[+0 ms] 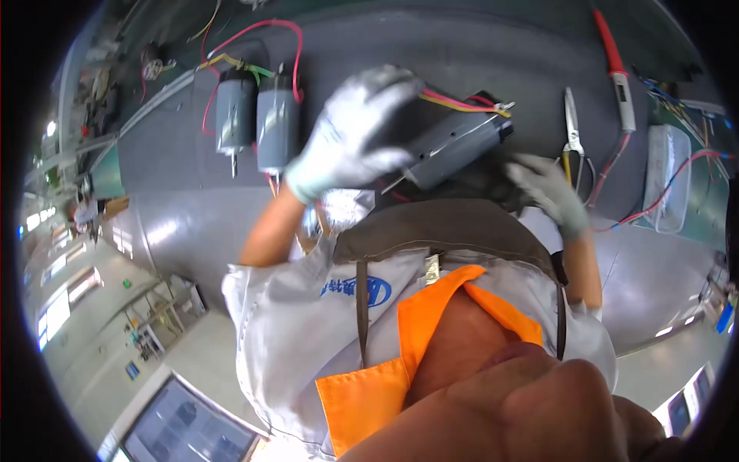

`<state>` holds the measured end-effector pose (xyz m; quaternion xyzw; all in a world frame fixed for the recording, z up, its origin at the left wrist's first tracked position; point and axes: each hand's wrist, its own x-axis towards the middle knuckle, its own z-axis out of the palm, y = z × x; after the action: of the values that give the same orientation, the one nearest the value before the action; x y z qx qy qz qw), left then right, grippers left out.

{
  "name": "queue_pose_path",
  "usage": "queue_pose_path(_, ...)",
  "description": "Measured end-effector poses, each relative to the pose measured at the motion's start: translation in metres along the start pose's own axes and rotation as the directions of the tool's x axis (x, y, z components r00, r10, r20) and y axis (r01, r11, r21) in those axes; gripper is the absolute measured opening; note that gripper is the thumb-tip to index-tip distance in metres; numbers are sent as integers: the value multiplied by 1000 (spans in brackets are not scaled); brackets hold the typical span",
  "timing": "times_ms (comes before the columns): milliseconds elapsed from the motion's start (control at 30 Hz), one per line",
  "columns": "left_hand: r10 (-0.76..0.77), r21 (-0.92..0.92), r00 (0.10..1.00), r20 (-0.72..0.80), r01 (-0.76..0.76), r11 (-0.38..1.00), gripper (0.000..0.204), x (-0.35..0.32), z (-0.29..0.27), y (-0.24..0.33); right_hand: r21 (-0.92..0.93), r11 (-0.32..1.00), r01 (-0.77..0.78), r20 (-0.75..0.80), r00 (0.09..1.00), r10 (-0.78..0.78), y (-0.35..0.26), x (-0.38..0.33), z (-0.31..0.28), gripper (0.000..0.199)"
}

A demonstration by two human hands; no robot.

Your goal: Assemble and test small electrical motors by connecting wires and applying heat shrink tubing.

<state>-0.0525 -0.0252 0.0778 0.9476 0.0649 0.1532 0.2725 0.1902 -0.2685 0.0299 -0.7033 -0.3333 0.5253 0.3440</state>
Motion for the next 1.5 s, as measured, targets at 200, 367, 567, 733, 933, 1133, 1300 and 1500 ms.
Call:
queue_pose_path(200, -98, -129, 902, -421, 47, 991, 76, 35, 108, -43, 439, 895, 82, 34, 994, -107, -53, 91, 17, 41)
queue_pose_path(367, -474, -145, 579, -663, 522, 840, 69, 182, 80, -129, 265, 789, 554, -379, 813, -443, -87, 187, -33, 45)
queue_pose_path(567, -694, -993, 718, -61, 25, 114, 22, 140, 53, -154, 150, 799, 582, -858, 479, -188, -29, 72, -123, 30)
queue_pose_path(733, -639, -974, 768, 33, 167, 151, 20, 41, 67, -47, 83, 652, 754, -957, 242, -158, 11, 29, -228, 44)
queue_pose_path(933, -472, -896, 763, 443, 355, -268, 38, -18, 84, 16, -198, 973, 115, -481, 854, -198, -68, 43, -141, 28)
queue_pose_path(1133, -402, -873, 834, 378, 465, 143, 36, 8, 61, 28, 249, 957, 146, 209, 957, -201, -31, 62, -10, 30)
queue_pose_path(1300, -495, -985, 852, 169, 168, -46, 23, 36, 75, 17, 221, 864, 452, -212, 887, -410, -43, 23, 6, 25)
queue_pose_path(1500, -614, -970, 760, 211, 87, -226, 30, 63, 76, 30, 423, 766, 484, -431, 851, -300, -49, 13, 34, 24)
